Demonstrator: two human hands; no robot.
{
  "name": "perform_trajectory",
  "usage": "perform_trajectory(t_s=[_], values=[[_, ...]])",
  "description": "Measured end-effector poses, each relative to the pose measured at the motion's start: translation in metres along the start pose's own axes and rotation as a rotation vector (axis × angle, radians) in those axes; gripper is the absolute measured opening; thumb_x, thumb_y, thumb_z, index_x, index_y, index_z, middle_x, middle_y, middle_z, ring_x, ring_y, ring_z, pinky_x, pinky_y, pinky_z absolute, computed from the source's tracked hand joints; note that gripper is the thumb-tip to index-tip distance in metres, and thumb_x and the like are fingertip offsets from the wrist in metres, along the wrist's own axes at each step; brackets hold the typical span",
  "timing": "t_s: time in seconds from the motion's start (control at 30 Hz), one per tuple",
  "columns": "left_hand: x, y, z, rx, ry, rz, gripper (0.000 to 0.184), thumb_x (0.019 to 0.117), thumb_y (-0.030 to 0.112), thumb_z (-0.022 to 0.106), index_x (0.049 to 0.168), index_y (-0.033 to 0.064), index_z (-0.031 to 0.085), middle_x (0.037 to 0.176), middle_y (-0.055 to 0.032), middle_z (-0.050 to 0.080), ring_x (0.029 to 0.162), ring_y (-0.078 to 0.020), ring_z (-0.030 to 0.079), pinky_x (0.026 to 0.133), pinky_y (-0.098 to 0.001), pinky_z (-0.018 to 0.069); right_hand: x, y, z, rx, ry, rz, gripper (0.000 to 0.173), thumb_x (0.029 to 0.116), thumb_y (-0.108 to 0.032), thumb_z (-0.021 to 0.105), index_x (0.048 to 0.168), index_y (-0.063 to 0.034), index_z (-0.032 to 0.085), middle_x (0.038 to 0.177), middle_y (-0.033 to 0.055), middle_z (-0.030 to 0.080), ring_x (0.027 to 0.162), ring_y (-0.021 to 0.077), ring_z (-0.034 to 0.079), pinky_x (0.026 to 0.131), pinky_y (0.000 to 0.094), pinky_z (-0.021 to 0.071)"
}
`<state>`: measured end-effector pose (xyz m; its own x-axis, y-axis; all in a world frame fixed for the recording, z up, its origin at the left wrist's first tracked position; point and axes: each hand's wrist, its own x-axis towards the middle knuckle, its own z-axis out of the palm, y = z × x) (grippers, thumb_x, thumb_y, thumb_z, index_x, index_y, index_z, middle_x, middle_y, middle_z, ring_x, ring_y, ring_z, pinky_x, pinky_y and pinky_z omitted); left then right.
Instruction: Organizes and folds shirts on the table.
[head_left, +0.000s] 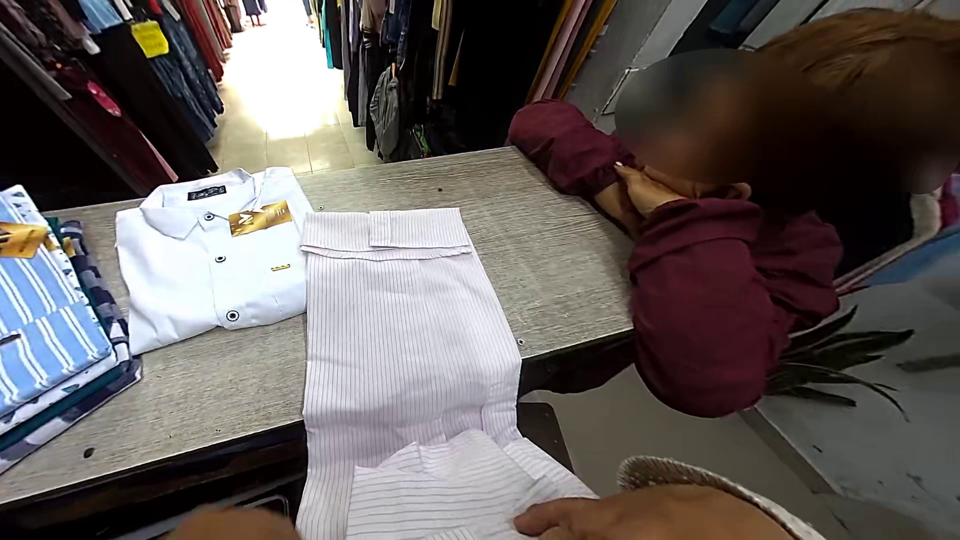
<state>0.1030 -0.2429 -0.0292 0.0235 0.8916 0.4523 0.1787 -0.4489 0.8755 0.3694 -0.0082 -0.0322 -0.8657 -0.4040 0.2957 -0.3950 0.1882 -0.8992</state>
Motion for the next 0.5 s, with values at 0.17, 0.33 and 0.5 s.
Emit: perform_trajectory(t_s=[0.17,0.33,0.5], values=[[0.015,-0.051,-0.009,0.051,-0.115,-0.426,0.045,0.1067,0.037,0.047,0.121,-0.0011,0.066,0.114,-0.0072,0.07,0.1,-0.0042,0.066,0.087,-0.0242,0.055,0.002,0.002,0.002,0.008,-0.021,0.005,0.032,0.1063,-0.024,0.051,0.127,-0.0084,0.07,0.14,0.0202,0.061,0.142,0.0366,0.047,0.122,0.0498,0.0299],[0.006,-0.052,-0.009,-0.403,-0.107,-0.588,0.006,0.0943,0.031,0.07,0.089,0.0284,0.07,0.08,0.0192,0.068,0.07,0.0108,0.062,0.062,-0.0097,0.0514,-0.003,-0.015,0.004,-0.093,0.035,0.032,0.029,0.1061,-0.022,0.054,0.127,-0.0093,0.069,0.138,0.0216,0.061,0.142,0.0363,0.047,0.121,0.0483,0.0309],[-0.013,-0.055,-0.01,-0.663,0.077,-0.626,0.018,0.0935,0.015,0.07,0.104,0.0284,0.065,0.072,0.0109,0.069,0.06,0.0016,0.067,0.056,-0.0155,0.0562,-0.006,-0.015,0.009,-0.09,0.065,0.047,0.029,0.1069,-0.022,0.052,0.128,-0.0095,0.068,0.139,0.0212,0.06,0.142,0.0346,0.047,0.121,0.0463,0.0316]])
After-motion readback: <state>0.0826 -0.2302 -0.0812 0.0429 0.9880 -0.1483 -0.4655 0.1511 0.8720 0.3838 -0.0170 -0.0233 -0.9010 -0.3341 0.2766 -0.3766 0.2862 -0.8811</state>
